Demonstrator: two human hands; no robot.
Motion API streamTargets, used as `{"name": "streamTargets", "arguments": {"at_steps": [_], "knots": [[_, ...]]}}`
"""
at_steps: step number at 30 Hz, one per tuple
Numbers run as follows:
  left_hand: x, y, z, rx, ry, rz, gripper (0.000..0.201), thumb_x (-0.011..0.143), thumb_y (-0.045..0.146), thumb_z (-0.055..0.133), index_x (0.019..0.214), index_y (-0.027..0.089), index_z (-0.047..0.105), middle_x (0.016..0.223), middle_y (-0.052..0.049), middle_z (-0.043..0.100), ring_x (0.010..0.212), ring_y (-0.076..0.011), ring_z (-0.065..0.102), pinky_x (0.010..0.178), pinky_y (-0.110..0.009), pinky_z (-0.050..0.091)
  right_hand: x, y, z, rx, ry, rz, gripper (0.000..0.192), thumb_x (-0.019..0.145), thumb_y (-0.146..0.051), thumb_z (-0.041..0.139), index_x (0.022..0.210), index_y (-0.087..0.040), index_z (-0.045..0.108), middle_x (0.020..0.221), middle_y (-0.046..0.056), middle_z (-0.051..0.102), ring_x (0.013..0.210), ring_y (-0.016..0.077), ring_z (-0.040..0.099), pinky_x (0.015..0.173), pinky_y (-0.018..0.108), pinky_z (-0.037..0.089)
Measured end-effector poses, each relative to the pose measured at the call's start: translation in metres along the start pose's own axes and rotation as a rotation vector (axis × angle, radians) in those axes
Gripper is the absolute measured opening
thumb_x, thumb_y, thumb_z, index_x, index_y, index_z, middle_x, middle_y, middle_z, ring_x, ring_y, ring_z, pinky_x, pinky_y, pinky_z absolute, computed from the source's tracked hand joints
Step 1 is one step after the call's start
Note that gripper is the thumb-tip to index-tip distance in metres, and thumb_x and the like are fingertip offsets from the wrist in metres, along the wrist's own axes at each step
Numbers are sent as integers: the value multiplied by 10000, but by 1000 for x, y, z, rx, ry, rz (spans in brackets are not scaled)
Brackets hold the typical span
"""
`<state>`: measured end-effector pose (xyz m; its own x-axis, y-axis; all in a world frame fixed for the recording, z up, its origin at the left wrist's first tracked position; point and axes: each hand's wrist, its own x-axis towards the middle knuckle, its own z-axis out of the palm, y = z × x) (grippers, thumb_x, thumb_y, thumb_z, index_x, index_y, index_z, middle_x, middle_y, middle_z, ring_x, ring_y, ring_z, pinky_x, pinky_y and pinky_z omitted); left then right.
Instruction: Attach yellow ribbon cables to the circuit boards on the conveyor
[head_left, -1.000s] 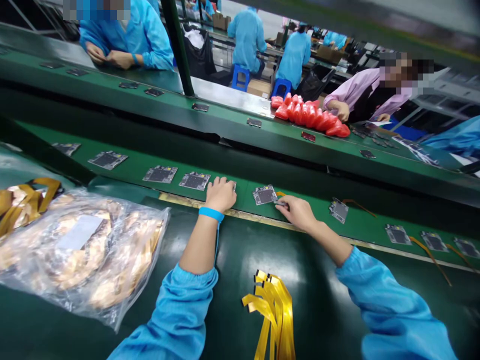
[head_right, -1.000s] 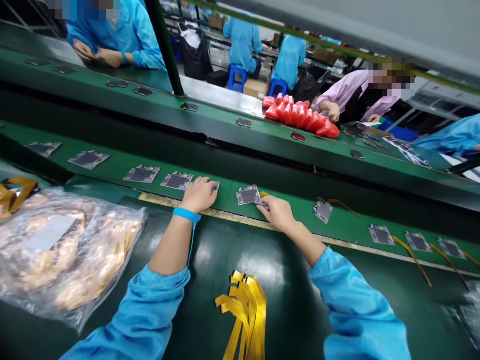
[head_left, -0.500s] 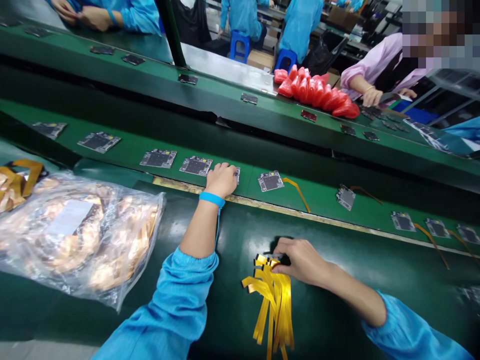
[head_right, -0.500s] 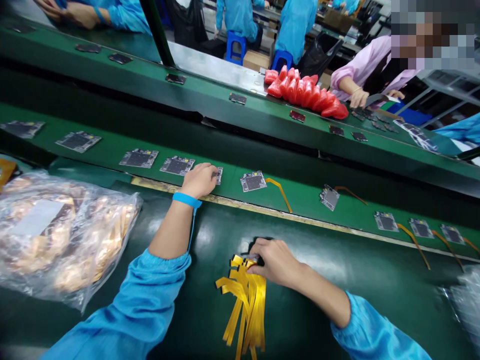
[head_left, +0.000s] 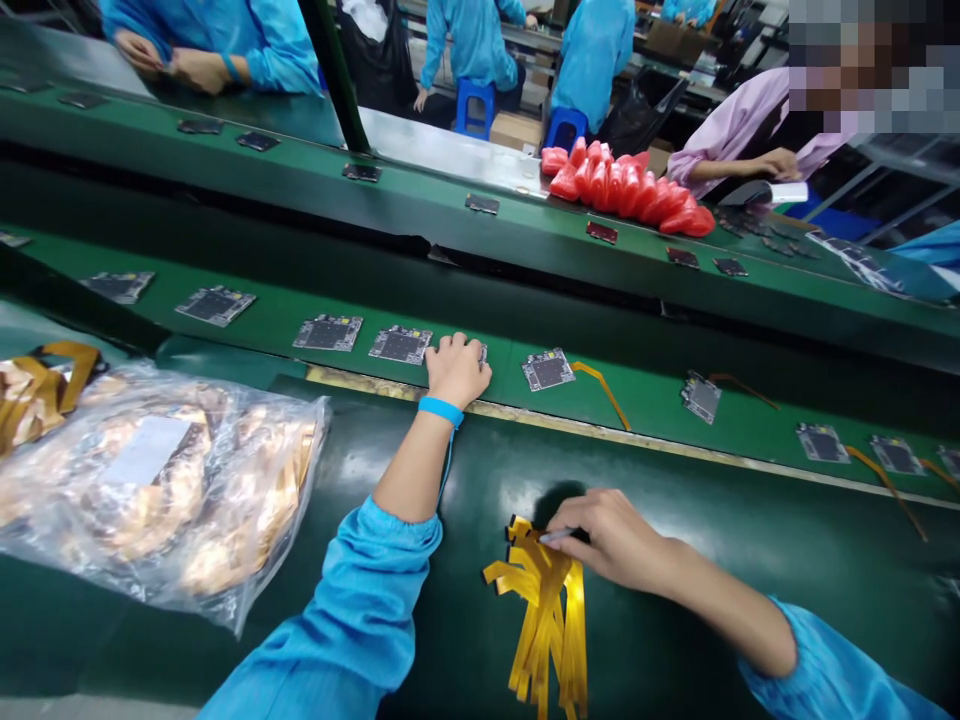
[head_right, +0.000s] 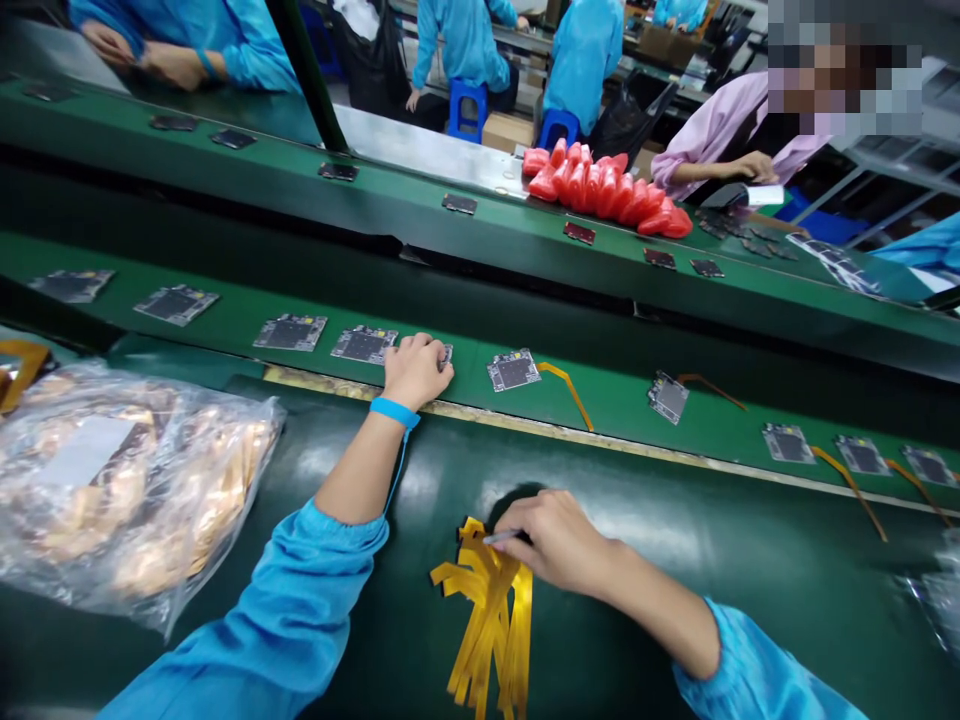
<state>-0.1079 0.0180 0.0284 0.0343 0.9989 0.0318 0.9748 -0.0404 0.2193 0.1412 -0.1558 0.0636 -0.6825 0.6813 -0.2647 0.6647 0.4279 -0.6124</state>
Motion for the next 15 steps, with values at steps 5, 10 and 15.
{"name": "streamTargets", "arguments": {"at_steps": [5,10,15], "knots": [[-1,6,1,9,-4,5,245,913,284,548,1053,209,735,1247,-146,662,1198,-362,573,980,-528,452,-2,-9,-12,23,-62,-49,189,1026,-213,591,1059,-250,773,993,13,803,865,168,739,715,267,409],[-5,12,-1,6,-22,38,256,938,248,526,1072,210,740,1250,-146,676,1225,-359,573,984,-525,476,-2,-13,-22,59,-91,-67,255,1080,-285,536,1111,-275,789,1074,41,790,925,176,743,742,255,449],[-6,15,-1,25,-67,104,312,1007,223,445,1082,204,748,1271,-145,688,1282,-358,556,1006,-520,499,3,-5,-22,90,-9,-10,250,1046,-329,608,1249,-253,734,1062,61,810,944,214,758,793,281,488]]}}
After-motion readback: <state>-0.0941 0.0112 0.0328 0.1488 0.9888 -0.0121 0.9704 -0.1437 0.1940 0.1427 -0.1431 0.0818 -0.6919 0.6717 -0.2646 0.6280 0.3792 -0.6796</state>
